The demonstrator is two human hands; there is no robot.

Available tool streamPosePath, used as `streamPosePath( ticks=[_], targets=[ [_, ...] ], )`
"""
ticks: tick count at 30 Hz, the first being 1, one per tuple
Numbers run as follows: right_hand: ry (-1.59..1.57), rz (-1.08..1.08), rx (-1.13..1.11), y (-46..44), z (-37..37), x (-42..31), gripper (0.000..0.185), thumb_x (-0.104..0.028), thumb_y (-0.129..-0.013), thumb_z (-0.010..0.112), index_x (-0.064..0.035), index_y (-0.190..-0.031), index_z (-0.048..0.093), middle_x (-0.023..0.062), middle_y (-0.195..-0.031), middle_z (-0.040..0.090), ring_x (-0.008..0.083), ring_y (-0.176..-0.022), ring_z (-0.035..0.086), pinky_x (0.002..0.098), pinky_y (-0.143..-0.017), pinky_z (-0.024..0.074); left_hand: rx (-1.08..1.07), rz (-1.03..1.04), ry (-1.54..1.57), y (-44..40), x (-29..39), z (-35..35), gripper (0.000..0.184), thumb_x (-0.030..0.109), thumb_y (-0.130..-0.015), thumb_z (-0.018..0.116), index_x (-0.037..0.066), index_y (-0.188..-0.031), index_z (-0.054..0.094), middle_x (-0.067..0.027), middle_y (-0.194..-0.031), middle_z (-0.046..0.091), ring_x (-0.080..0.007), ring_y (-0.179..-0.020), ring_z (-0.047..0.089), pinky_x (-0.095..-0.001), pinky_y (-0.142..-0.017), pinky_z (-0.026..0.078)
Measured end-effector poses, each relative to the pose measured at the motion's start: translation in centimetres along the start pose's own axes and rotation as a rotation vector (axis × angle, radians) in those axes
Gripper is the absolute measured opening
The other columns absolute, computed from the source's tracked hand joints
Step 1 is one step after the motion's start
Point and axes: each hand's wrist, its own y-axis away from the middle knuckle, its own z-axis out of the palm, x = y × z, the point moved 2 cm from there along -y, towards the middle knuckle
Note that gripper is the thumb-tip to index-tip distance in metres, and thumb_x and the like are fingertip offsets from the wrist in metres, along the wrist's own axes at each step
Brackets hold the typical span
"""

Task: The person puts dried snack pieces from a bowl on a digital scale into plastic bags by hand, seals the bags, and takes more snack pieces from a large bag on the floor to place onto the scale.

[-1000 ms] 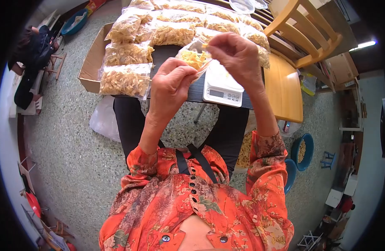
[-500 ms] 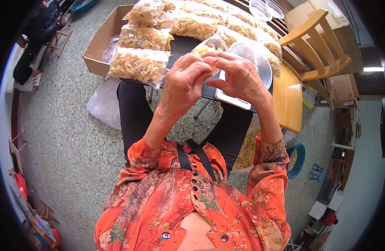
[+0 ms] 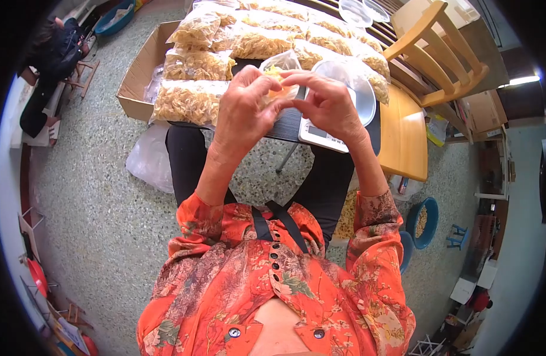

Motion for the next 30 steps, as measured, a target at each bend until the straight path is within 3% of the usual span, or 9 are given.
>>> streamPosePath(
  ticks=[2,4,7,11,14,18,22,23,30],
  targets=[
    [-0.44,0.089,0.267,0.9,-0.3,0.4,0.025,-0.002,-0.085,0.074,-0.0036,-0.11,0.069,0.0061,-0.106,0.075,0.005,-0.059,0.062,0.0224,-0.053,0.051,-0.014,0.019,-0.034,-0.7,-0.4,-0.1,0.018,0.007,-0.076,0.082,0.001,-0.09,0.072,-0.0116,-0.085,0.06,-0.0284,-0.081,0.064,-0.0387,-0.069,0.052],
    [-0.398,0.154,0.431,2.0,-0.3,0.8,0.016,-0.006,-0.09,0.073,-0.0037,-0.105,0.072,0.0016,-0.082,0.072,0.0038,-0.056,0.06,0.0193,-0.049,0.0455,-0.012,0.034,0.076,-1.6,-1.3,0.1,0.012,0.005,-0.078,0.08,0.0,-0.086,0.072,-0.01,-0.081,0.059,-0.025,-0.078,0.062,-0.0348,-0.066,0.05],
    [-0.285,0.155,0.583,2.6,-0.9,0.9,0.012,-0.013,-0.09,0.075,-0.0054,-0.099,0.076,0.0023,-0.081,0.07,0.0054,-0.067,0.065,0.0203,-0.057,0.047,-0.041,0.1,0.205,-2.7,-1.6,-0.8,0.008,0.003,-0.082,0.078,-0.001,-0.085,0.071,-0.0057,-0.079,0.058,-0.0176,-0.074,0.059,-0.0296,-0.067,0.047],
    [-0.4,0.153,0.479,2.8,-1.2,1.0,0.085,-0.051,-0.075,0.086,0.003,-0.135,0.057,0.0159,-0.122,0.068,0.022,-0.114,0.065,0.0324,-0.087,0.0544,-0.153,0.114,0.435,-3.3,-0.6,-2.9,0.005,0.002,-0.087,0.074,-0.002,-0.089,0.07,0.0008,-0.083,0.061,-0.0085,-0.078,0.058,-0.0244,-0.073,0.048],
    [-0.771,0.187,0.327,3.6,0.5,1.1,0.091,-0.05,-0.078,0.084,0.0054,-0.141,0.049,0.0234,-0.133,0.061,0.027,-0.126,0.059,0.0376,-0.105,0.0471,-0.209,0.082,0.57,-2.5,-0.2,-3.4,0.004,0.002,-0.092,0.071,-0.002,-0.092,0.071,0.002,-0.088,0.065,-0.0061,-0.084,0.06,-0.0211,-0.078,0.049],
    [-1.255,0.132,0.165,4.5,3.0,0.1,0.07,-0.038,-0.085,0.082,0.0052,-0.134,0.056,0.0195,-0.133,0.061,0.022,-0.119,0.06,0.036,-0.103,0.0464,-0.291,0.099,0.598,-1.1,0.9,-3.0,0.006,0.003,-0.093,0.071,-0.001,-0.096,0.071,0.0011,-0.09,0.067,-0.0064,-0.086,0.061,-0.0216,-0.079,0.049],
    [-1.251,0.183,0.399,5.3,4.8,-0.2,0.028,-0.023,-0.094,0.074,0.0041,-0.101,0.073,0.0101,-0.1,0.074,0.0126,-0.09,0.068,0.0293,-0.085,0.0541,-0.288,0.109,0.473,0.6,2.0,-2.1,0.007,0.005,-0.091,0.073,-0.001,-0.094,0.07,0.0016,-0.083,0.065,-0.0049,-0.078,0.058,-0.0214,-0.071,0.048],
    [-1.271,0.219,0.525,5.6,5.0,-0.9,0.024,-0.02,-0.095,0.072,0.0035,-0.093,0.075,0.0072,-0.084,0.074,0.0106,-0.076,0.068,0.0264,-0.073,0.0556,-0.237,0.117,0.333,1.0,2.2,-2.2,0.008,0.005,-0.09,0.073,-0.001,-0.093,0.071,0.0009,-0.081,0.064,-0.0048,-0.075,0.057,-0.0219,-0.069,0.047],
    [-0.912,0.331,0.727,7.8,6.3,-3.0,0.02,-0.017,-0.092,0.076,0.0027,-0.089,0.075,0.0045,-0.077,0.072,0.0084,-0.066,0.063,0.0216,-0.061,0.0505,-0.132,0.162,0.158,3.3,2.7,-2.8,0.011,0.004,-0.083,0.079,0.001,-0.088,0.07,-0.0033,-0.089,0.065,-0.0125,-0.075,0.061,-0.0266,-0.066,0.049]
  ],
)
